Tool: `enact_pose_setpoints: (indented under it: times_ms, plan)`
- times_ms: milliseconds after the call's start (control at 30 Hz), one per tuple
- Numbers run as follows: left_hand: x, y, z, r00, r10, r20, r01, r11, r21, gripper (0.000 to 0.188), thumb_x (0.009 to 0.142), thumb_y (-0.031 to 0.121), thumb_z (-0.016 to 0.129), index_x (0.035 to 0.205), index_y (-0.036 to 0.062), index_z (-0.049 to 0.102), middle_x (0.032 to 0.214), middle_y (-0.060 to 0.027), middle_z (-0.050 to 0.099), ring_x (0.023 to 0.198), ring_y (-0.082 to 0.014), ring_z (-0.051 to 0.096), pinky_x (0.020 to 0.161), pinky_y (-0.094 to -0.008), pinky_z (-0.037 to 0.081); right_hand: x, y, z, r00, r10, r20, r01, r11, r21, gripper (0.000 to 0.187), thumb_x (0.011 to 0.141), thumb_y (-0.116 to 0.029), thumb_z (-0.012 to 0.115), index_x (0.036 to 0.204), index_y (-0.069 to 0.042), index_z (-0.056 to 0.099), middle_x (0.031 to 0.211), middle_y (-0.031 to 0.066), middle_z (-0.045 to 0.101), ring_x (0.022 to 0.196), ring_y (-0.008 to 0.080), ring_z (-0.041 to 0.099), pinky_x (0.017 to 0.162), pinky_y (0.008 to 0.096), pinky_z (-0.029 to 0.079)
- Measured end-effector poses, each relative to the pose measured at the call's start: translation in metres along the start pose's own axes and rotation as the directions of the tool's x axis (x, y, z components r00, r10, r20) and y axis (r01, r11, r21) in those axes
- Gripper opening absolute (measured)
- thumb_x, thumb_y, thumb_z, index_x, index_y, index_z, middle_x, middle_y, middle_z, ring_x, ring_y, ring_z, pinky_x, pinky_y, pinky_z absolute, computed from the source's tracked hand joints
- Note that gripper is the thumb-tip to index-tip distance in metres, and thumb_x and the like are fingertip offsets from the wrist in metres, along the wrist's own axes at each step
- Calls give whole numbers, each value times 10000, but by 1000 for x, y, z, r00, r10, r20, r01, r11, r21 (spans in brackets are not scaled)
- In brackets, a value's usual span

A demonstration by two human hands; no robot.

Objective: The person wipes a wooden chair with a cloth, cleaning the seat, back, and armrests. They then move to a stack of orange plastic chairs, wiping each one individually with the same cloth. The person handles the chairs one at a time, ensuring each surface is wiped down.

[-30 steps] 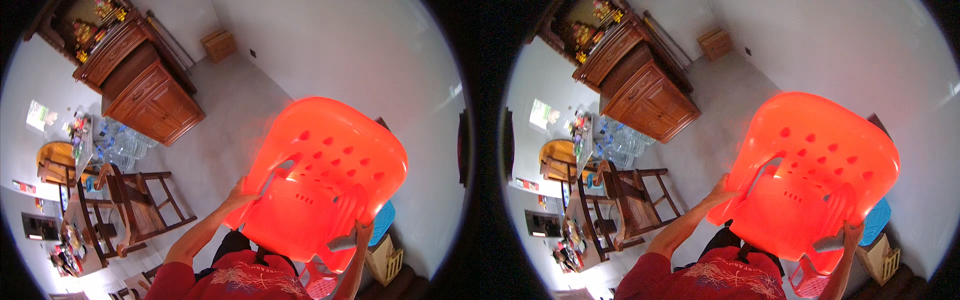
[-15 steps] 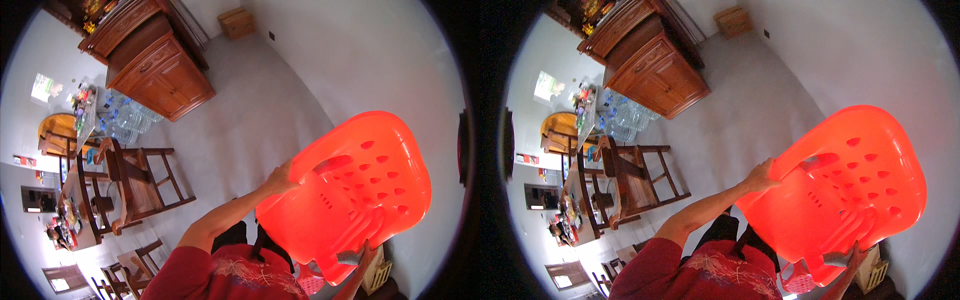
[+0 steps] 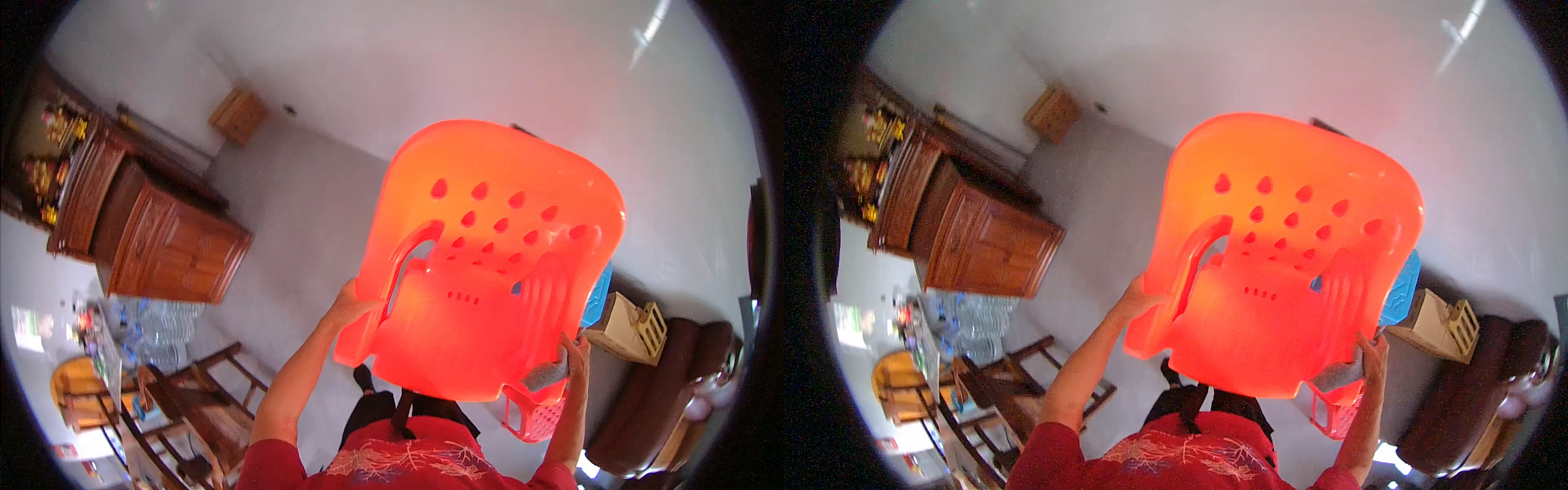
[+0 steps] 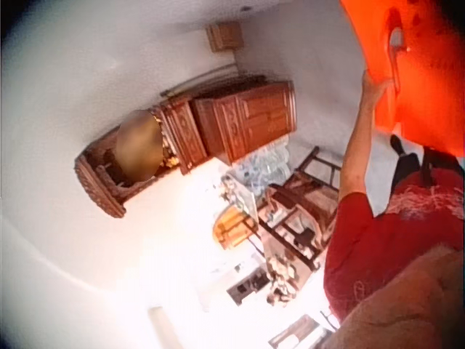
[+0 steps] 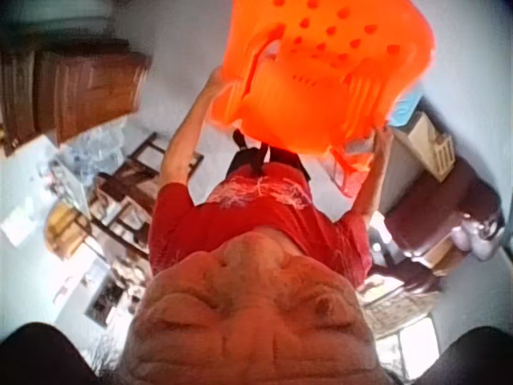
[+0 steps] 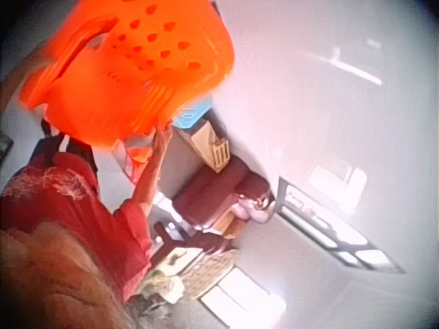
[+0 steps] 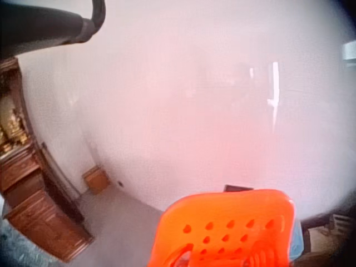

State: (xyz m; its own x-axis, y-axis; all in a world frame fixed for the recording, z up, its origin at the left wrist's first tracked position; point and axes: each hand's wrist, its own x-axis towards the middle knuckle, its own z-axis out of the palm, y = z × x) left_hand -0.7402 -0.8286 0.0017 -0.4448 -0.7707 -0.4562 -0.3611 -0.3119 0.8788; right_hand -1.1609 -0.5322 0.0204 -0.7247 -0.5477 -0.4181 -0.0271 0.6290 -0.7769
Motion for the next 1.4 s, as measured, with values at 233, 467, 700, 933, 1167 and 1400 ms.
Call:
enact_pose_setpoints:
  times_ms: [233, 467, 700, 933, 1167, 1400]
  plan:
    - [-41, 88, -23, 999, 26, 38, -32, 984, 175, 546, 741, 193, 772, 1186, 1, 521, 1089, -101, 618, 1011, -187, 584, 891, -333, 468, -26, -54, -55, 994, -64, -91, 65, 998, 8, 424, 756, -287, 696, 1039, 21, 631, 819, 105, 668, 711, 178, 633, 641, 338, 510]
    - [-107, 154, 13, 990, 55, 134, -47, 997, -59, 403, 811, 71, 638, 1172, -20, 483, 1007, -164, 615, 768, -294, 663, 667, -393, 550, -105, -89, -105, 988, -90, -124, 67, 982, -175, 384, 772, -377, 671, 1013, -79, 651, 1020, 135, 531, 937, 205, 512, 787, 325, 412]
    - [-183, 142, -5, 938, 315, 147, -309, 949, -58, 506, 759, 139, 671, 1190, -26, 465, 980, -165, 609, 702, -275, 650, 620, -361, 534, -200, -54, -135, 969, -93, -227, 94, 996, -7, 410, 761, -349, 702, 957, 5, 640, 899, 109, 602, 864, 148, 583, 742, 290, 462]
    - [-312, 132, 7, 832, 544, 111, -533, 838, -113, 530, 739, 177, 686, 1184, -32, 488, 935, -166, 590, 656, -227, 598, 614, -320, 503, -331, 6, -157, 884, -321, -340, 363, 929, 66, 410, 763, -340, 700, 882, 44, 620, 772, 70, 604, 705, 100, 561, 630, 262, 457]
    - [-413, 147, 50, 780, 620, 88, -621, 784, -14, 584, 719, 251, 707, 1170, -45, 483, 890, -174, 581, 624, -221, 580, 586, -316, 500, -408, 62, -186, 897, -164, -411, 238, 962, 134, 446, 756, -365, 675, 878, 61, 624, 764, 124, 607, 728, 146, 580, 652, 319, 454]
    - [-515, 171, 110, 766, 619, 173, -636, 769, 64, 482, 797, 272, 679, 1124, -38, 506, 862, -138, 595, 627, -177, 600, 554, -289, 492, -458, 116, -228, 941, -50, -335, 189, 898, 397, 420, 755, -351, 690, 914, 32, 622, 765, 43, 569, 725, 95, 535, 645, 250, 423]
